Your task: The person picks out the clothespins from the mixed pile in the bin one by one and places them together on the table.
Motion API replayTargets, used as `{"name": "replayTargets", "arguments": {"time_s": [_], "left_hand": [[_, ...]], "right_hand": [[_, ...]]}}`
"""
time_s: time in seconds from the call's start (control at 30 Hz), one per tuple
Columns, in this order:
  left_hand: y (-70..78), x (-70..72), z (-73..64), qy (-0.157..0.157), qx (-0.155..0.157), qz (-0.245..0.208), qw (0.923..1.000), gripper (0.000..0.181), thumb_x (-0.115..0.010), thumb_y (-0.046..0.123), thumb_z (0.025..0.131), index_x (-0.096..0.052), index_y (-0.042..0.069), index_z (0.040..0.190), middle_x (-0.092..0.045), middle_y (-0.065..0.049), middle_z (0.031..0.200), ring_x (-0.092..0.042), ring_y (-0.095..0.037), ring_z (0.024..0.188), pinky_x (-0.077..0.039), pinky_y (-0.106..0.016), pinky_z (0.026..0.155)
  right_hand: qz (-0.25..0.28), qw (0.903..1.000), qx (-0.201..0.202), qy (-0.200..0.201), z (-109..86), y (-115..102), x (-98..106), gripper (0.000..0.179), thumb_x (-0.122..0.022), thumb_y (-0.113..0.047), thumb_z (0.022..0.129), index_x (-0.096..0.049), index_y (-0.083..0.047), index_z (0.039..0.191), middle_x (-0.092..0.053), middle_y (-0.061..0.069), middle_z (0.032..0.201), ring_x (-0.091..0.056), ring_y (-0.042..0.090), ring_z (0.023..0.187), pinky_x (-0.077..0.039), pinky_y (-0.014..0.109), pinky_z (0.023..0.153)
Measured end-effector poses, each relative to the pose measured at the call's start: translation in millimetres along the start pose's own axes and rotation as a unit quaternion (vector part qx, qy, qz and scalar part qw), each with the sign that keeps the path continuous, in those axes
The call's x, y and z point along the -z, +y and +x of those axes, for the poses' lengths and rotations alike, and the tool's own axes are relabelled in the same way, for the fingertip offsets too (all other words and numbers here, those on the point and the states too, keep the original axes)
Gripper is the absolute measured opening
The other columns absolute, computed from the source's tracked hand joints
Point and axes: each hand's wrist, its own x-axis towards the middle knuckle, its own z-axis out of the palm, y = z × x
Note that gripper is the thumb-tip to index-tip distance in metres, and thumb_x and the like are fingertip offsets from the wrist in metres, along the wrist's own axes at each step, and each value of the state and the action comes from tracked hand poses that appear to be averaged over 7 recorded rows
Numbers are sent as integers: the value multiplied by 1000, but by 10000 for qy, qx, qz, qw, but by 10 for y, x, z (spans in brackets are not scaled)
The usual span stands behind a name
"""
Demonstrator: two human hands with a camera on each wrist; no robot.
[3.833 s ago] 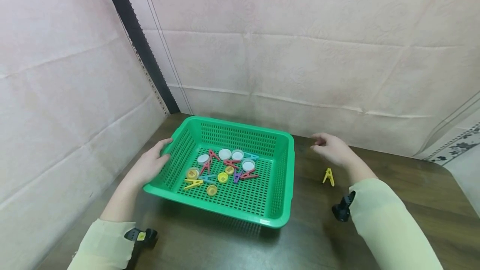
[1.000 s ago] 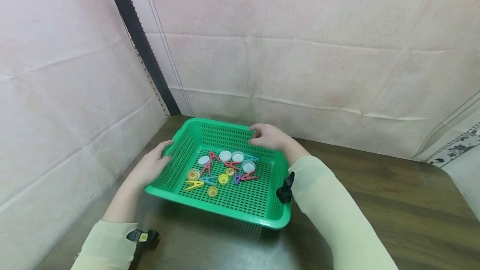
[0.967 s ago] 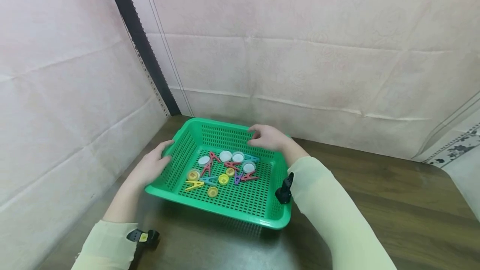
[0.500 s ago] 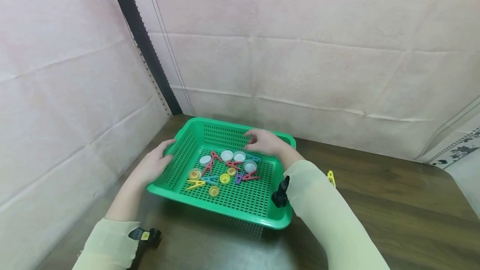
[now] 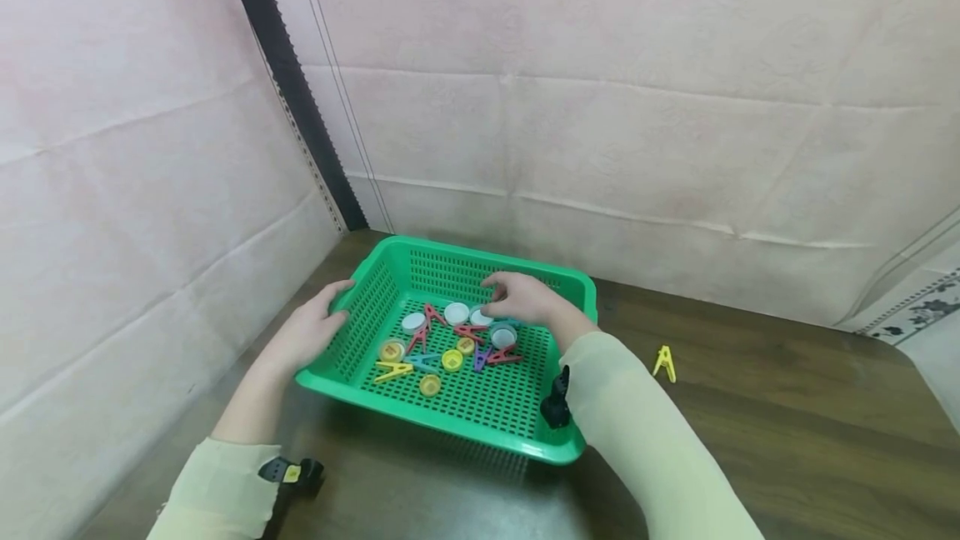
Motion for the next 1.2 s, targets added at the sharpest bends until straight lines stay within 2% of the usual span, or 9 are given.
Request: {"name": "replayTargets", "arguments": {"time_s": [0.27,0.77,1.2], "left_hand": [[4,-5,-2,-22,-31,22,10000,52,-39,20,98,-26,18,149,-35,-13,145,-46,-30,106,-41,-42,78],[-26,-15,-2,-35,-19,6,10000,52,-39,20,98,-26,18,148,-34,-13,145,-45,-30,108,-41,-44,81],[6,14,-2,-37,-10,-10,10000,52,-39,20,98,-25,17,149,-36,-14,144,-48,-29,102,-43,-38,73]], "right_hand": [[-49,9999,93,-113,33,-39,-75,54,-63,-31,88,-48,-9,136,-60,9,118,-56,23,106,-45,43,88],[-168,9991,-170,-336,67,-80,-152,53,-65,-32,87,-51,-12,134,-58,10,121,-54,23,110,-43,43,90],[-350,9985,-143,-406,117,-57,-186,54,-67,-33,85,-52,-11,133,-59,7,118,-55,22,108,-45,41,88]]}}
